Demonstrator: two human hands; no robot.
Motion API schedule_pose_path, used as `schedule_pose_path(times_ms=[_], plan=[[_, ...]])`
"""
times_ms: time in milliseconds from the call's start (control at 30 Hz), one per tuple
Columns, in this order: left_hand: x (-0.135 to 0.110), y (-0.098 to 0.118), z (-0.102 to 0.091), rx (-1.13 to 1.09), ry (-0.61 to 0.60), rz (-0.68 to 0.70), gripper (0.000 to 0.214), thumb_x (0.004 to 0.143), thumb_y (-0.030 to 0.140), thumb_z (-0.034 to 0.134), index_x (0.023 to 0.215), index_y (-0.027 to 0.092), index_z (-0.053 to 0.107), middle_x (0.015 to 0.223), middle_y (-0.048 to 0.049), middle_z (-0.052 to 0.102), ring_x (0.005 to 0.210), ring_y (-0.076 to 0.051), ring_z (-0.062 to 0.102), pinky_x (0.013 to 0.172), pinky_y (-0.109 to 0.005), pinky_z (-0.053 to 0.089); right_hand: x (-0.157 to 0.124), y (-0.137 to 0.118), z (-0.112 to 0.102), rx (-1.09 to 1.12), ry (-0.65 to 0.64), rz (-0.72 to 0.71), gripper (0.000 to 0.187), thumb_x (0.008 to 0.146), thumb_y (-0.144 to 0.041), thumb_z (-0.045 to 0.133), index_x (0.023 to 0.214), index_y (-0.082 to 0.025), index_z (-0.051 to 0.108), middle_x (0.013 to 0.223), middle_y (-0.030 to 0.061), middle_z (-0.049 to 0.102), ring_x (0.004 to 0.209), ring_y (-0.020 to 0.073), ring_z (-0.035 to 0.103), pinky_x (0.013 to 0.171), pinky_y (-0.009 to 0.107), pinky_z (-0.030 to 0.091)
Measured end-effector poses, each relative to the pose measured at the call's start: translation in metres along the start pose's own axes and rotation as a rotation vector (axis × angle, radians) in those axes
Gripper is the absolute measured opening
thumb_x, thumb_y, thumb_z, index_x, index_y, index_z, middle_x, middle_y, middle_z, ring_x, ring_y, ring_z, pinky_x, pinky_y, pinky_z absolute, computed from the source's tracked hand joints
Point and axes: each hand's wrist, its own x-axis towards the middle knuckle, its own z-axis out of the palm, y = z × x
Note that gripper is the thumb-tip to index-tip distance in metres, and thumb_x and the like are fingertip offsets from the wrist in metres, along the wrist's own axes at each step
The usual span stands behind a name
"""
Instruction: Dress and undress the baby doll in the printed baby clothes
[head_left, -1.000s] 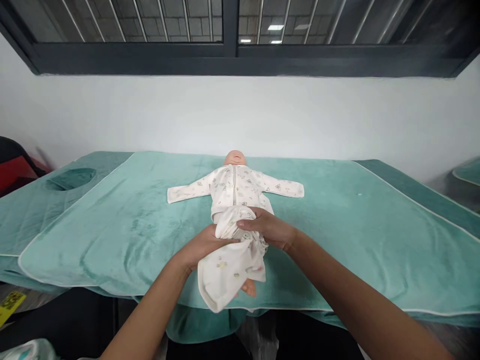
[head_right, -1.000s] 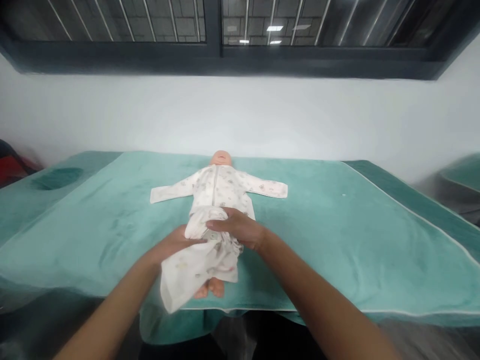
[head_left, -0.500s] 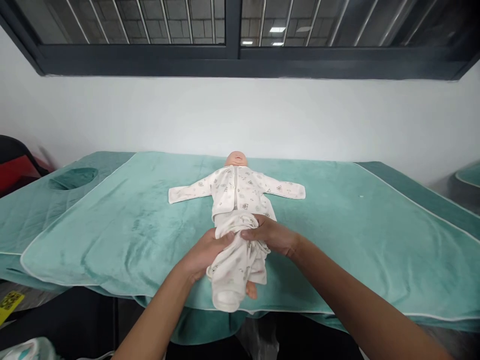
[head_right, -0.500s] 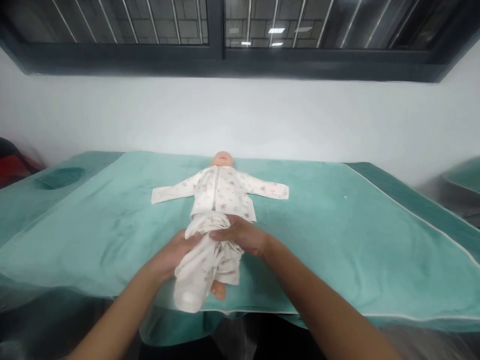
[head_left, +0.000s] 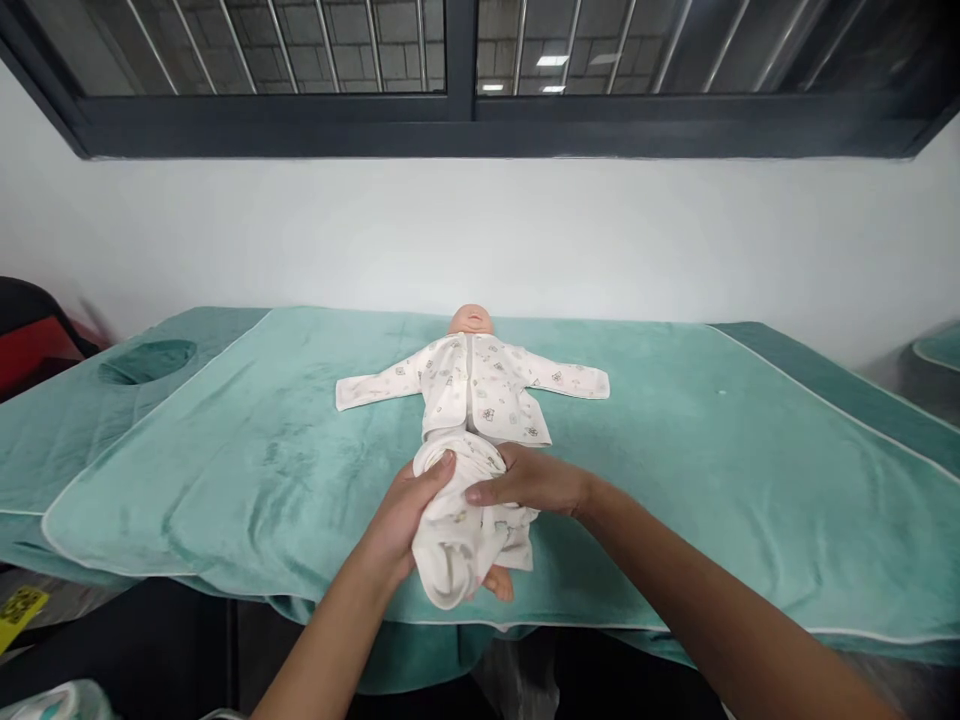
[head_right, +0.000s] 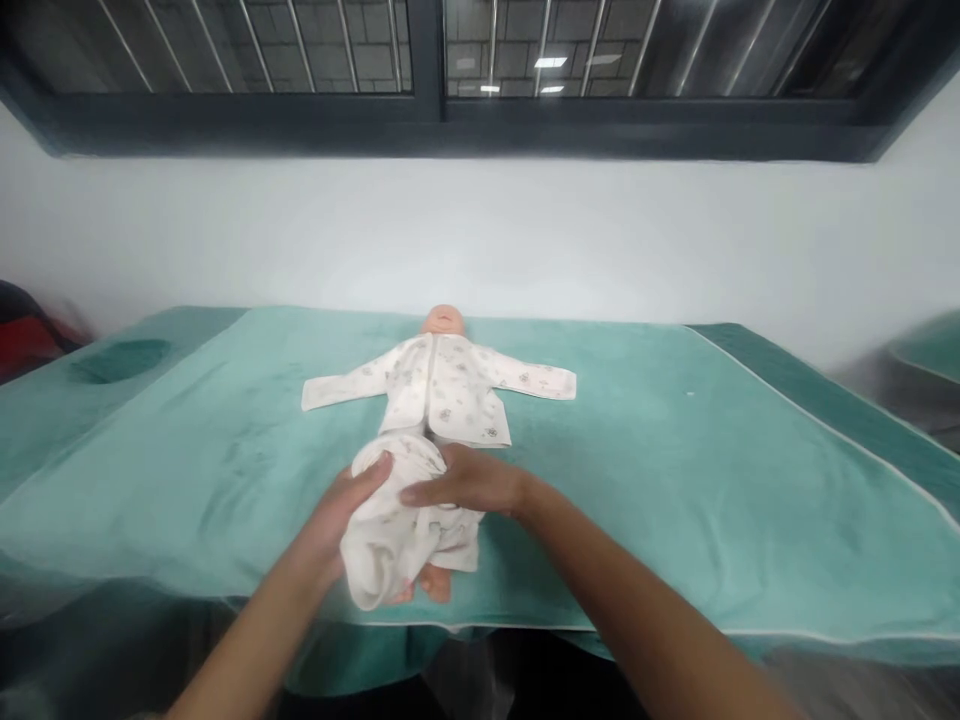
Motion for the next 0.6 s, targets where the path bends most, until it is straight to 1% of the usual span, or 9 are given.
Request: schedule_pose_path(times_ms=[67,167,267,333,400,467,600], plan=[[-0.015,-0.006,0.01,-0.033,0.084,-0.014,0.057,0.072,0.044,0.078,0.114,0.007,0.068,0.081,-0.014,0.075,0.072,-0.028,0.072,0.066,-0.034,0.057,0.0,-0.001,0.0,-0.107,0.024,-0.017,0.043,0.074,-0.046,0.074,0.107,-0.018,0.068,0.101,0.0044,0.071,0.096,0.0225,0.064,0.083,0.033,0.048],[-0.038,-0.024,0.023,-0.119,0.249,-0.05,0.06,0.073,0.044,0.077,0.12,0.009,0.065,0.08,-0.0128,0.075,0.075,-0.03,0.073,0.066,-0.036,0.058,-0.001,-0.007,0.004,-0.343,0.034,-0.029,0.034,0.073,-0.042,0.073,0.097,-0.018,0.069,0.095,0.0024,0.07,0.09,0.0215,0.063,0.074,0.029,0.045],[-0.056,-0.045,0.03,-0.216,0.447,-0.061,0.066,0.072,0.041,0.078,0.128,0.011,0.059,0.088,-0.0124,0.076,0.085,-0.03,0.073,0.074,-0.036,0.059,0.0,-0.012,0.012,-0.61,0.035,-0.036,0.026,0.069,-0.04,0.073,0.081,-0.018,0.066,0.083,0.0004,0.068,0.08,0.0189,0.059,0.063,0.026,0.038],[-0.063,-0.055,0.031,-0.282,0.558,-0.085,0.069,0.074,0.042,0.077,0.133,0.013,0.056,0.097,-0.0134,0.076,0.092,-0.03,0.073,0.079,-0.036,0.059,0.004,-0.013,0.018,-0.758,0.028,-0.044,0.03,0.068,-0.045,0.074,0.071,-0.018,0.06,0.074,-0.0007,0.064,0.074,0.0168,0.057,0.058,0.025,0.033],[-0.068,-0.06,0.03,-0.316,0.632,-0.125,0.068,0.077,0.043,0.074,0.135,0.014,0.053,0.103,-0.0142,0.075,0.097,-0.031,0.071,0.084,-0.038,0.058,0.008,-0.011,0.023,-0.865,0.037,-0.054,0.035,0.067,-0.049,0.073,0.067,-0.018,0.056,0.069,-0.0014,0.061,0.069,0.0153,0.055,0.056,0.026,0.029],[-0.072,-0.064,0.025,-0.283,0.686,-0.153,0.066,0.078,0.042,0.072,0.135,0.014,0.054,0.107,-0.0141,0.074,0.103,-0.032,0.069,0.089,-0.039,0.057,0.011,-0.008,0.027,-0.942,0.053,-0.057,0.037,0.067,-0.053,0.072,0.07,-0.019,0.058,0.069,-0.0009,0.062,0.068,0.015,0.054,0.056,0.026,0.027],[-0.078,-0.08,0.003,-0.119,0.759,-0.145,0.053,0.079,0.047,0.07,0.12,0.015,0.066,0.112,-0.012,0.073,0.118,-0.032,0.062,0.097,-0.038,0.053,0.015,-0.005,0.033,-1.094,0.047,-0.007,0.046,0.069,-0.064,0.067,0.075,-0.019,0.065,0.072,0.0039,0.066,0.07,0.019,0.057,0.057,0.027,0.027]])
